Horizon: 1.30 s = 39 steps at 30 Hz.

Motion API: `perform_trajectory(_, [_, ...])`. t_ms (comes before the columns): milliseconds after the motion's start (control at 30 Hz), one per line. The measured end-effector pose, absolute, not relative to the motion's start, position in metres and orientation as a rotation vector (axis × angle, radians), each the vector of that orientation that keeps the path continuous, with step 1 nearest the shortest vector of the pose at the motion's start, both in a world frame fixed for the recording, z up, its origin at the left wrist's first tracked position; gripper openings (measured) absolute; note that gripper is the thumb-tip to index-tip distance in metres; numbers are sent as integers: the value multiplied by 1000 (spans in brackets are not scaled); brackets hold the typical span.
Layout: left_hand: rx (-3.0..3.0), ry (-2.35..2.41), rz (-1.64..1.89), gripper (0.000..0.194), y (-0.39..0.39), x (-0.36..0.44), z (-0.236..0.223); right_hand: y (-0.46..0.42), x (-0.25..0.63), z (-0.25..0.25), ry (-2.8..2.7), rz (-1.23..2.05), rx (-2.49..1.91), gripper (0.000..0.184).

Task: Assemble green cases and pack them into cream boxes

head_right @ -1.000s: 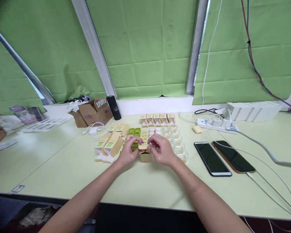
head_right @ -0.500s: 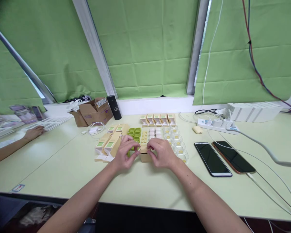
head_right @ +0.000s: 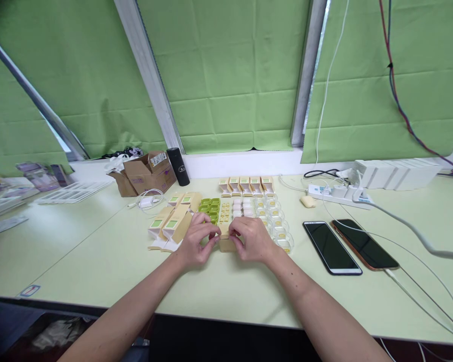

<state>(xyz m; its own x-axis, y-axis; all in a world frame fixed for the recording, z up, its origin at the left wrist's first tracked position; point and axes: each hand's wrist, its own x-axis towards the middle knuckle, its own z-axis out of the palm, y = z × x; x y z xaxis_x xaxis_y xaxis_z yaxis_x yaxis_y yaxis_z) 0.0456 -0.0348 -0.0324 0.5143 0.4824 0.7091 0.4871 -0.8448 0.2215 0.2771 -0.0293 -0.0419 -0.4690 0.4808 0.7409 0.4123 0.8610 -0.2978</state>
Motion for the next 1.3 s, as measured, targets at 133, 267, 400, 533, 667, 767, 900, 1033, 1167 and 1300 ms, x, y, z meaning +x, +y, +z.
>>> perform_trajectory(133, [-2743,-842,-1256,8,-35,46,-32,-30,277,-43,-2121,109,-642,14])
perform_trajectory(267, [-2764,-831,-1247,8,-36,45,-32,-30,277,-43,-2112,139,-635,13])
perform_trajectory(400, [-2764,-813,-1257,10,-36,46,-31,-29,278,-44,-2110,136,-647,11])
perform_trajectory(533, [-2771,-799,-1258,11,-36,46,-32,-29,277,-44,-2122,127,-670,11])
perform_trajectory(667, [-2793,-813,-1230,12,-36,46,-31,-30,276,-44,-2143,146,-691,11])
perform_trajectory(767, [-2816,-814,-1211,13,-37,46,-31,-31,277,-41,-2178,176,-737,11])
perform_trajectory(900, [-2790,-866,-1198,13,-38,46,-32,-31,283,-33,-2260,244,-808,9])
perform_trajectory(1033, [-2596,-1042,-1273,25,-33,48,-37,-30,290,-24,-2306,317,-955,24])
perform_trajectory(1167, [-2542,-1234,-1145,29,-29,49,-39,-29,293,-20,-2356,335,-1062,37])
perform_trajectory(1300, [-2594,-1246,-1106,23,-30,48,-38,-25,294,-23,-2385,303,-1112,39])
